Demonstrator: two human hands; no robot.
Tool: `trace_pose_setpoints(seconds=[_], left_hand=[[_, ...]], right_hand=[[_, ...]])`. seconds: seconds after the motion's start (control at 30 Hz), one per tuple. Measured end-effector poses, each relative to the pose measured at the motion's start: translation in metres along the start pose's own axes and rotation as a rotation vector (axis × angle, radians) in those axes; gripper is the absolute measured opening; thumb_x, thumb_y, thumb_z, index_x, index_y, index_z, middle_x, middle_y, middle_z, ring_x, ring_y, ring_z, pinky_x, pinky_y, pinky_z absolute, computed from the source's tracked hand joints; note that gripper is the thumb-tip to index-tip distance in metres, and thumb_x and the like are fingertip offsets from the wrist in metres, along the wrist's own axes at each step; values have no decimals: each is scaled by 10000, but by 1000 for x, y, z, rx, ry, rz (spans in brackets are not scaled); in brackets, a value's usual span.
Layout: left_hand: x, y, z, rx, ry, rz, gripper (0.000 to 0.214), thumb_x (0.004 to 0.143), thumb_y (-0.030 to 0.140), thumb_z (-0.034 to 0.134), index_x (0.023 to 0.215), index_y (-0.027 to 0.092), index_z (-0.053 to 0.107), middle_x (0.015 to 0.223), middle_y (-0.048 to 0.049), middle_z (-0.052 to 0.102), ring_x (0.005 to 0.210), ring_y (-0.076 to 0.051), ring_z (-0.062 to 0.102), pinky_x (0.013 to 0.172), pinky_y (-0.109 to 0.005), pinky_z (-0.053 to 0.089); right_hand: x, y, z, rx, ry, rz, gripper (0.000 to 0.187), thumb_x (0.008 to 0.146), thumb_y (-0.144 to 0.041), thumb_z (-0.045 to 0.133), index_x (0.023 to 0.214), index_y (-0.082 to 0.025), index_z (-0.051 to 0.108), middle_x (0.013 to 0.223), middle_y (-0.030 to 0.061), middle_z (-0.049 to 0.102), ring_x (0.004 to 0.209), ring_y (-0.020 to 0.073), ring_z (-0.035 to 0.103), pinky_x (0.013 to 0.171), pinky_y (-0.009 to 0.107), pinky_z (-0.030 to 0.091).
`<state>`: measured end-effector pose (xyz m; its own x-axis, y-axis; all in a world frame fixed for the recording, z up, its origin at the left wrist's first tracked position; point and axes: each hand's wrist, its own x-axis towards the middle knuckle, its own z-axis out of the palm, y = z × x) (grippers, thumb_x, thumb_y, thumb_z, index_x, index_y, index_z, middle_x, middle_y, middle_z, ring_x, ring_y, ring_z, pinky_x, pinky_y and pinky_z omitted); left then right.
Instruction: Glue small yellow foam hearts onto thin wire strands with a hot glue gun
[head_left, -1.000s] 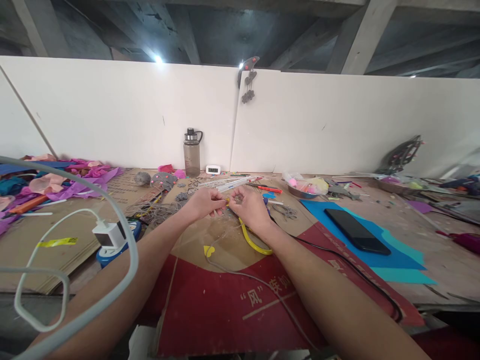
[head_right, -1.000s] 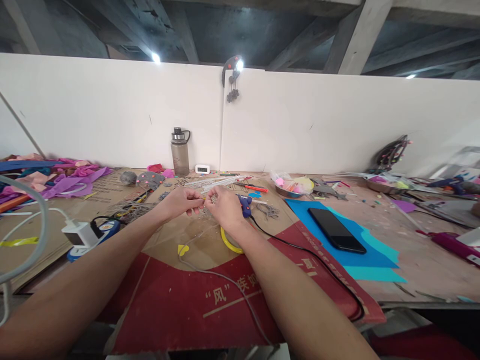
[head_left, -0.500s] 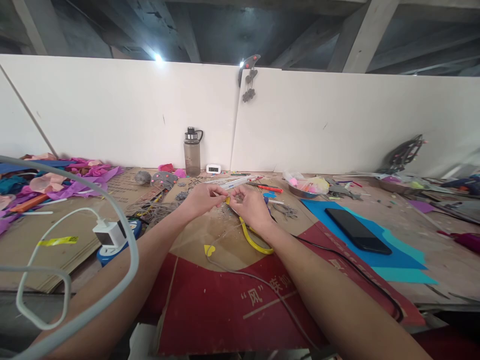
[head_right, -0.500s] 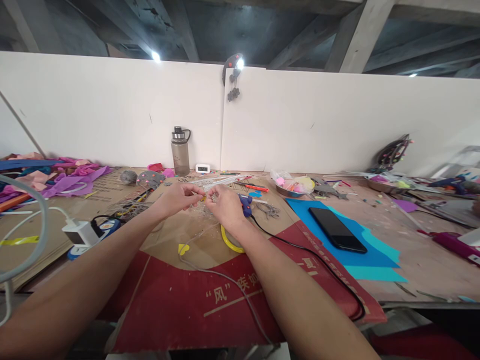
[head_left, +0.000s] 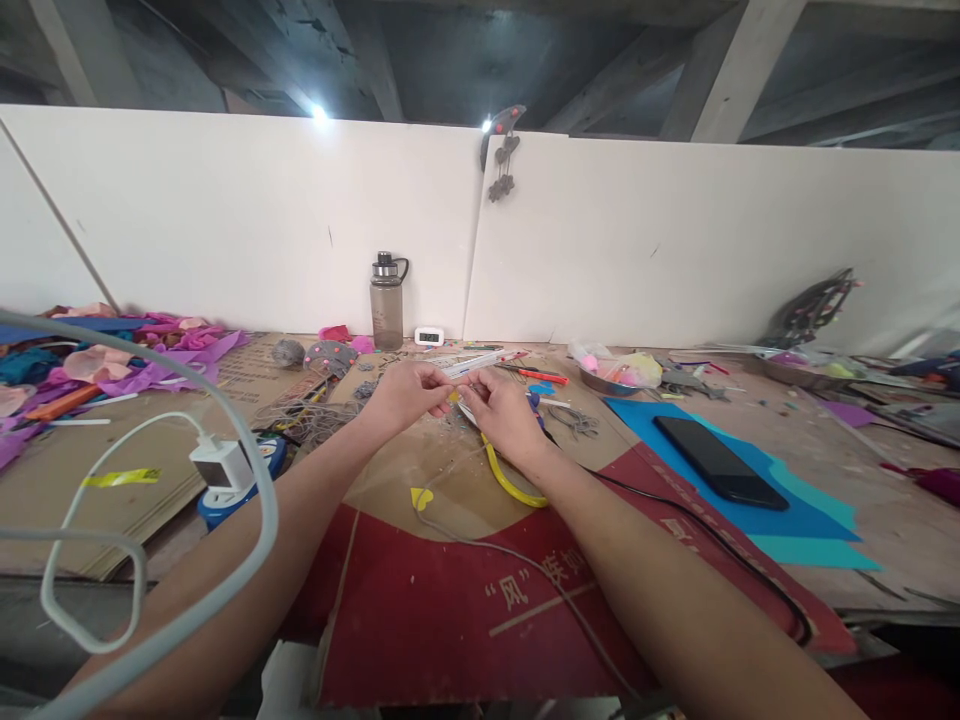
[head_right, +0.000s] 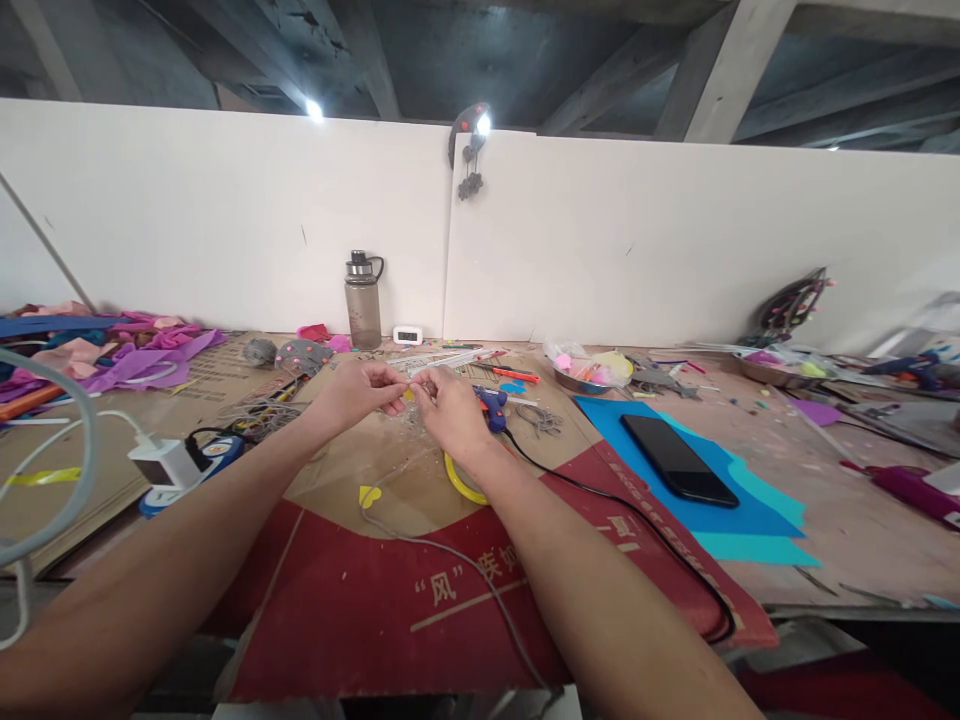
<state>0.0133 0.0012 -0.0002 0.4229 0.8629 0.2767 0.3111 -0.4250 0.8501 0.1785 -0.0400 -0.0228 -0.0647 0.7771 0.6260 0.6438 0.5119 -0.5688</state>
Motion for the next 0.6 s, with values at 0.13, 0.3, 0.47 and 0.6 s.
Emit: trace_pose_setpoints(seconds=[0.13,0.3,0.47,0.6], left_hand=[[-1,1,0,-57,30,-5,45,711,206,653,709,162,663,587,-34,686,538,-156,663,539,-249,535],[0,-1,1,-99,52,2,63,720,213,650,732,155,671,592,-43,686,559,-159,669,556,-254,544],[-1,2,1,-89,58,-3,65,719,214,636,724,157,667,590,-45,685,580,-170,679,567,-259,551],[-2,3,1,-87,57,-8,77,710,215,632,732,156,675,601,-49,691,587,-173,681,572,-263,552]], right_hand=[[0,1,0,33,35,-5,105,846,-252,508,896,-188,575,694,-12,516,666,152,476,656,274,378],[-1,4,2,74,36,-20,65,839,-239,504,794,-201,533,703,-12,517,667,145,464,650,266,374],[0,4,2,77,37,-27,87,845,-244,503,772,-203,527,704,-13,524,663,140,463,651,265,371],[-1,2,2,84,39,-18,86,844,-247,510,775,-203,534,691,-17,519,654,139,462,648,265,371]])
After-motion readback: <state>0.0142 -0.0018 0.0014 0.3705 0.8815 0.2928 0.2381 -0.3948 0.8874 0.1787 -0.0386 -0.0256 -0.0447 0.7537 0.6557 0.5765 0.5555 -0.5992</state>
